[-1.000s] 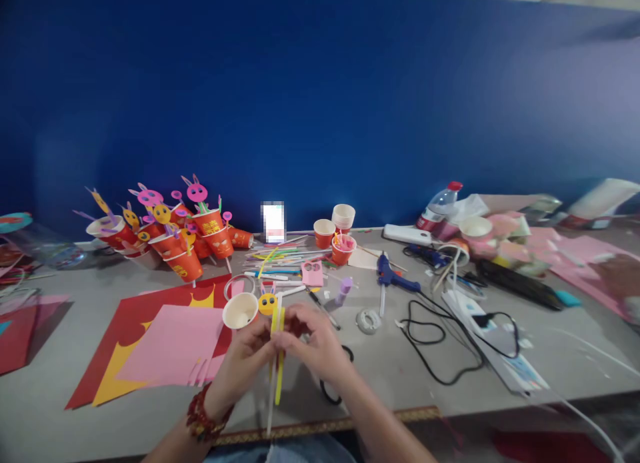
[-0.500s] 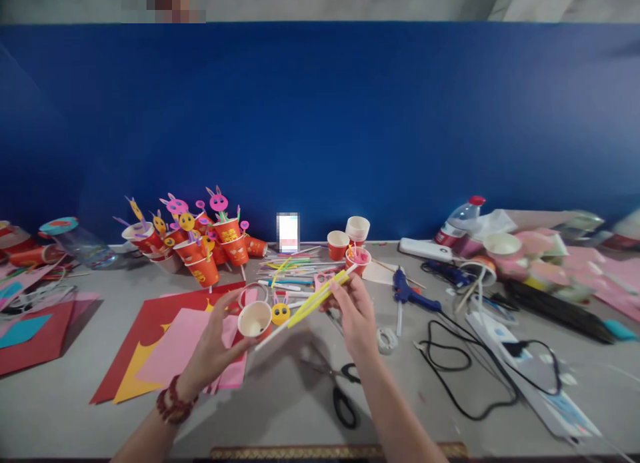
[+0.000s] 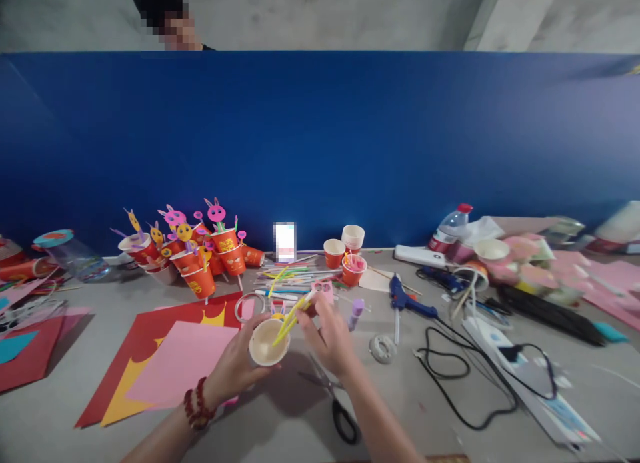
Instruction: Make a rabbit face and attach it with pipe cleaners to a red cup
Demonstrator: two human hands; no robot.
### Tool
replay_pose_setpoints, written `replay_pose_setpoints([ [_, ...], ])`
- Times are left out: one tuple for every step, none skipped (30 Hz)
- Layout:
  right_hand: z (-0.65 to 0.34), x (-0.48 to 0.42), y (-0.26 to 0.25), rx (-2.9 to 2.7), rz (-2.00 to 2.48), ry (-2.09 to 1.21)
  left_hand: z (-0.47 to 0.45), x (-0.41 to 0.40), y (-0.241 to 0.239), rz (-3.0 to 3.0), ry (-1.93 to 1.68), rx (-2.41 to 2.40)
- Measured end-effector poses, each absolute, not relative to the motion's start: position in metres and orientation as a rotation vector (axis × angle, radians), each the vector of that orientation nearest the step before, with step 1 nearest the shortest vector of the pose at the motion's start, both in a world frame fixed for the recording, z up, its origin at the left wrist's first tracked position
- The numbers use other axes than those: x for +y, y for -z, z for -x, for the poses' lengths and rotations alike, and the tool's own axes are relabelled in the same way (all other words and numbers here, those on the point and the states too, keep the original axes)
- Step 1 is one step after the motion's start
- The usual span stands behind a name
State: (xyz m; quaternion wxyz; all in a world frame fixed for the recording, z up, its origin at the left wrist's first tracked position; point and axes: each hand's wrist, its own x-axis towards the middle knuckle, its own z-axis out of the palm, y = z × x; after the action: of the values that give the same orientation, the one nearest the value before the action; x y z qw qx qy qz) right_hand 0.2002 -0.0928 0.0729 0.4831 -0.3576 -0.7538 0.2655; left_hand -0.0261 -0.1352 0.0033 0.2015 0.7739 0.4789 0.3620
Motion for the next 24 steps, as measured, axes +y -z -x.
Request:
replay_pose_setpoints([
  [-0.2, -0.095, -0.072, -1.889, 0.878, -0.577, 0.025, -0.135, -0.003, -2.178, -1.021, 1.332],
  [-0.2, -0.096, -0.071, -1.925, 0.882, -0.515, 0.025, -0.135, -0.002, -2.191, -1.024, 1.33],
  [-0.2, -0.097, -0.07, -1.949, 0.883, -0.459, 0.024, -0.136, -0.001, -2.204, -1.023, 1.328],
  [-0.201, -0.098, -0.069, -1.962, 0.883, -0.41, 0.024, -0.137, 0.0, -2.213, -1.017, 1.325],
  [-0.201, -0.098, -0.069, -1.973, 0.878, -0.368, 0.024, -0.138, 0.0, -2.219, -1.01, 1.324],
  [-0.201, -0.099, -0.069, -1.985, 0.87, -0.333, 0.024, -0.139, 0.001, -2.222, -1.004, 1.324],
  [-0.202, -0.099, -0.069, -2.0, 0.859, -0.309, 0.024, -0.14, 0.001, -2.221, -0.999, 1.326],
  [-0.203, -0.099, -0.069, -2.017, 0.845, -0.291, 0.024, -0.14, 0.002, -2.218, -0.995, 1.327],
  [-0.203, -0.098, -0.07, -2.034, 0.829, -0.277, 0.023, -0.141, 0.002, -2.211, -0.993, 1.329],
  [-0.203, -0.098, -0.07, -2.052, 0.813, -0.268, 0.023, -0.141, 0.003, -2.204, -0.992, 1.328],
  [-0.204, -0.098, -0.07, -2.07, 0.798, -0.263, 0.023, -0.141, 0.003, -2.197, -0.996, 1.323],
  [-0.203, -0.098, -0.069, -2.083, 0.784, -0.266, 0.023, -0.14, 0.004, -2.192, -1.007, 1.315],
  [-0.203, -0.097, -0.068, -2.092, 0.772, -0.28, 0.022, -0.139, 0.004, -2.187, -1.027, 1.303],
  [-0.202, -0.097, -0.066, -2.093, 0.767, -0.307, 0.022, -0.139, 0.005, -2.18, -1.051, 1.294],
  [-0.201, -0.097, -0.064, -2.083, 0.771, -0.35, 0.022, -0.138, 0.006, -2.17, -1.077, 1.288],
  [-0.199, -0.097, -0.062, -2.061, 0.78, -0.408, 0.022, -0.137, 0.007, -2.157, -1.101, 1.288],
  [-0.197, -0.097, -0.059, -2.028, 0.788, -0.475, 0.022, -0.137, 0.008, -2.143, -1.118, 1.292],
  [-0.195, -0.097, -0.057, -1.996, 0.79, -0.548, 0.022, -0.137, 0.009, -2.13, -1.125, 1.298],
  [-0.193, -0.096, -0.056, -1.969, 0.786, -0.617, 0.023, -0.136, 0.01, -2.12, -1.123, 1.306],
  [-0.191, -0.096, -0.056, -1.952, 0.775, -0.67, 0.023, -0.136, 0.011, -2.116, -1.116, 1.31],
  [-0.189, -0.095, -0.056, -1.95, 0.76, -0.702, 0.023, -0.136, 0.012, -2.113, -1.111, 1.31],
  [-0.187, -0.095, -0.057, -1.966, 0.745, -0.712, 0.023, -0.136, 0.013, -2.109, -1.108, 1.307],
  [-0.185, -0.095, -0.059, -1.995, 0.728, -0.707, 0.024, -0.136, 0.014, -2.103, -1.108, 1.303],
  [-0.184, -0.095, -0.06, -2.028, 0.708, -0.697, 0.024, -0.136, 0.015, -2.096, -1.114, 1.299],
])
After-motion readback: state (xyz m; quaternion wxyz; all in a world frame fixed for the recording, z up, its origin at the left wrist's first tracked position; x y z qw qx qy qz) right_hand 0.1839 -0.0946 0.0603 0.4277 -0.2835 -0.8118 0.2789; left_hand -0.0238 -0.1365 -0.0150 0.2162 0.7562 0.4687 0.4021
